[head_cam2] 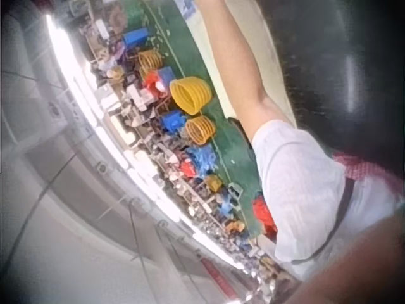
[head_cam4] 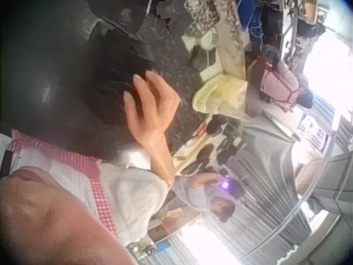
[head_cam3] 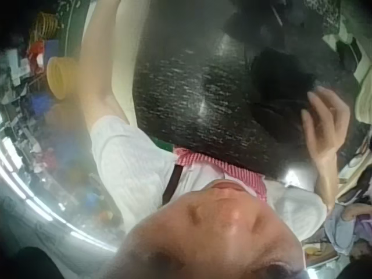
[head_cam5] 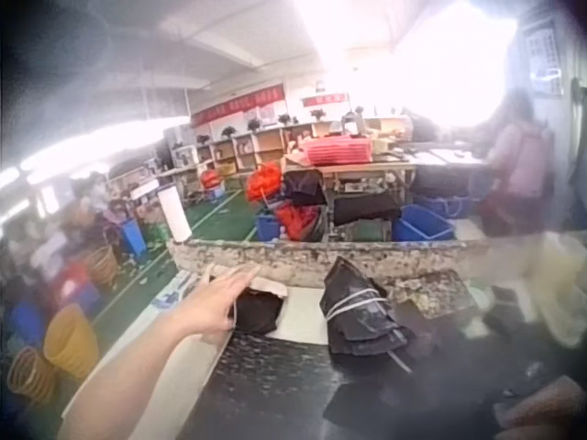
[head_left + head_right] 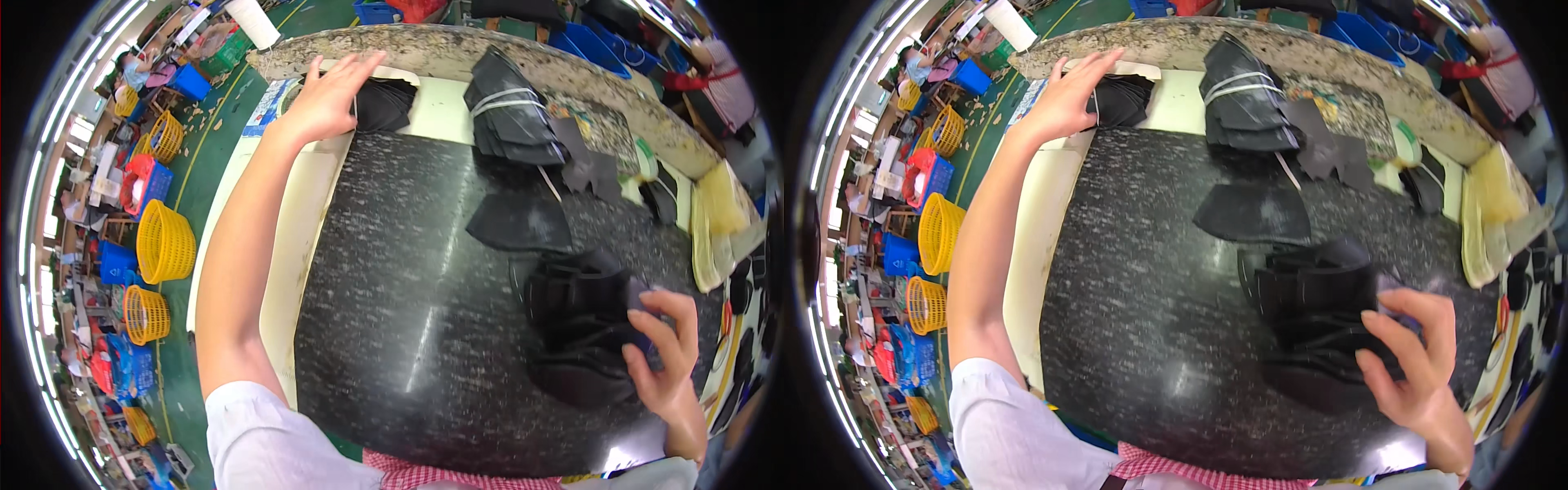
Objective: The person organizes several black leather shoe upper components on a work surface, stacking them together by hand and then using a yellow adhesive applicator on one piece.
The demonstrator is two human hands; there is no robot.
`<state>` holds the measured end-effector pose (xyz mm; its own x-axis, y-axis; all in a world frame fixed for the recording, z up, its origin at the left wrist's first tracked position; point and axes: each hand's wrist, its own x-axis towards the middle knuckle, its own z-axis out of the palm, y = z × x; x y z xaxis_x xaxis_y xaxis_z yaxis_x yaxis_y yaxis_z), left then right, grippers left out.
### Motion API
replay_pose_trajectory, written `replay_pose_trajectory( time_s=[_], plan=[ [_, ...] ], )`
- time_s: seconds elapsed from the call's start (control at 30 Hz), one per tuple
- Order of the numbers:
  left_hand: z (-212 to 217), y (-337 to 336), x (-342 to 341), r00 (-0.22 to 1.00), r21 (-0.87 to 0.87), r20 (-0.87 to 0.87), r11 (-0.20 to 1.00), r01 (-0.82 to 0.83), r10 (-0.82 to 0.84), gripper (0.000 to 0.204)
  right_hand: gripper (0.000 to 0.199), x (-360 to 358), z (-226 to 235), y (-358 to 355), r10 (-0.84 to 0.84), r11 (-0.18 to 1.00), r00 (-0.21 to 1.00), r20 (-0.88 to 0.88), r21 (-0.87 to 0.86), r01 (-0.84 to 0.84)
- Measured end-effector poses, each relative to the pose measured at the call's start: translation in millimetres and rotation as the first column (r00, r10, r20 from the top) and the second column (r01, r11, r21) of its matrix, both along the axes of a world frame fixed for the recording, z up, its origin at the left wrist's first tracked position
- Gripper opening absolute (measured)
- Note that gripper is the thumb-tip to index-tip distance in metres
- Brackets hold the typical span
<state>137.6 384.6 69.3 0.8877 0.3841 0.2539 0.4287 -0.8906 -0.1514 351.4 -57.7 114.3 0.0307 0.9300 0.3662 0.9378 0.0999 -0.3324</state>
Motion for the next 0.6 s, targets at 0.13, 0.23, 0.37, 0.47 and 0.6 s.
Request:
replay_pose_trajectory(
  time_s=[0.13, 0.23, 0.37, 0.47, 0.6],
  plan=[
    [5, -7, 9, 1.000, -0.097, -0.028, 0.995, 0.010, -0.012, 0.095, 0.029, 14, 9, 95, 0.143, 0.989, 0.986, 0.083, 0.011, -0.145],
    [6, -8, 5, 0.996, -0.050, 0.056, 0.996, 0.073, -0.070, 0.074, 0.021, 17, -3, 169, 0.154, 0.976, 0.970, 0.186, 0.126, -0.179],
    [21, -31, -10, 0.999, 0.076, 0.013, 0.996, -0.036, 0.035, 0.047, 0.018, 28, -20, 209, 0.183, 0.968, 0.953, 0.240, 0.125, -0.218],
    [36, -61, -33, 0.841, -0.306, 0.528, 0.950, 0.055, 0.121, 0.049, 0.017, 43, -24, 210, 0.125, 0.981, 0.991, -0.047, 0.153, -0.117],
    [63, -98, -59, 0.929, -0.960, 0.246, 0.204, 0.193, 0.276, 0.064, 0.025, 53, -18, 215, -0.080, 0.996, 0.938, -0.338, 0.012, 0.090]
  ],
)
